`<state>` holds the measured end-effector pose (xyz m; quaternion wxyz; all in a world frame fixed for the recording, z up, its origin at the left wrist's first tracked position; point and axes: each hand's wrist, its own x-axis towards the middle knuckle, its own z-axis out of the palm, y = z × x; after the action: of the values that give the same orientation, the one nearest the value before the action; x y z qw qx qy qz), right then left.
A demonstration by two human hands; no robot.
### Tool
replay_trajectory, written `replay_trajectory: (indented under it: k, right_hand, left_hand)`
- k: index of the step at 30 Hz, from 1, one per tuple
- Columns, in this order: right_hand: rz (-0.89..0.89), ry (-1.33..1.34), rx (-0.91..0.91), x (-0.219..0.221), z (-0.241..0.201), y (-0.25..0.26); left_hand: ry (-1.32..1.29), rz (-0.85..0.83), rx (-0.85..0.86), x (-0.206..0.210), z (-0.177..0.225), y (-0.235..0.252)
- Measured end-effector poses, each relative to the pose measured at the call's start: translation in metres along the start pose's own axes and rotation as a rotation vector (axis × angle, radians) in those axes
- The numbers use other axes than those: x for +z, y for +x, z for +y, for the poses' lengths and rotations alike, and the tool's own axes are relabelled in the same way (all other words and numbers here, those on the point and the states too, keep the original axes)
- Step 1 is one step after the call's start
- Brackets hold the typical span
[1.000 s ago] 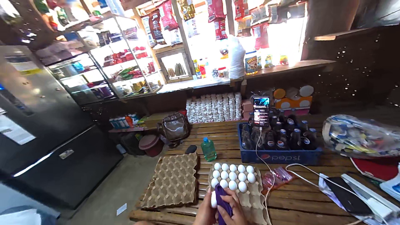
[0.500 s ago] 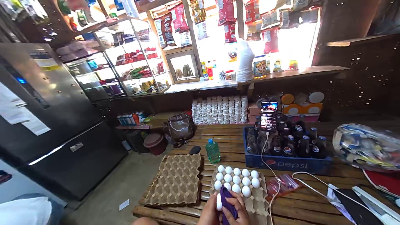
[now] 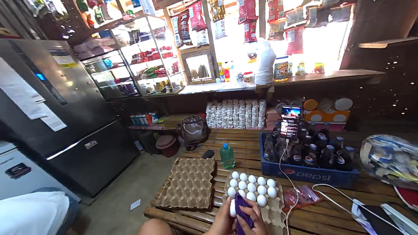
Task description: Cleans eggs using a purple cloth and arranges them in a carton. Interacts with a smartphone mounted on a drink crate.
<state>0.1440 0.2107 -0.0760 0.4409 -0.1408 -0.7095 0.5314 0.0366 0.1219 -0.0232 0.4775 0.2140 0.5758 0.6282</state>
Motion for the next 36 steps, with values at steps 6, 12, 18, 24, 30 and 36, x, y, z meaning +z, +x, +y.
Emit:
replay_trajectory:
  k: [6,12,18,24,30,36]
  right_hand:
    - [-0.009,-0.007,-0.044,-0.001,0.0,0.001]
    - [0.06,0.0,0.067,-0.003,-0.002,0.002]
    - [-0.03,-0.014,-0.131,0.002,0.006,-0.004]
    - [0.001,0.023,0.03,-0.001,0.002,-0.001]
    - [0.024,0.012,0.091,-0.001,0.001,-0.003]
    - [-0.038,-0.012,-0.106,-0.002,0.005,-0.003]
  left_hand:
    - [0.166,-0.121,-0.096,-0.007,-0.011,-0.006]
    - [0.044,-0.098,-0.08,-0.007,-0.007,0.0]
    - [-0.034,-0.029,-0.07,-0.003,-0.004,-0.004]
    - [0.21,-0.128,-0.073,-0.008,-0.01,-0.007]
    - [0.035,-0.004,-0.062,-0.002,-0.005,0.0]
    - [0.136,-0.052,-0.07,-0.007,-0.009,-0.005]
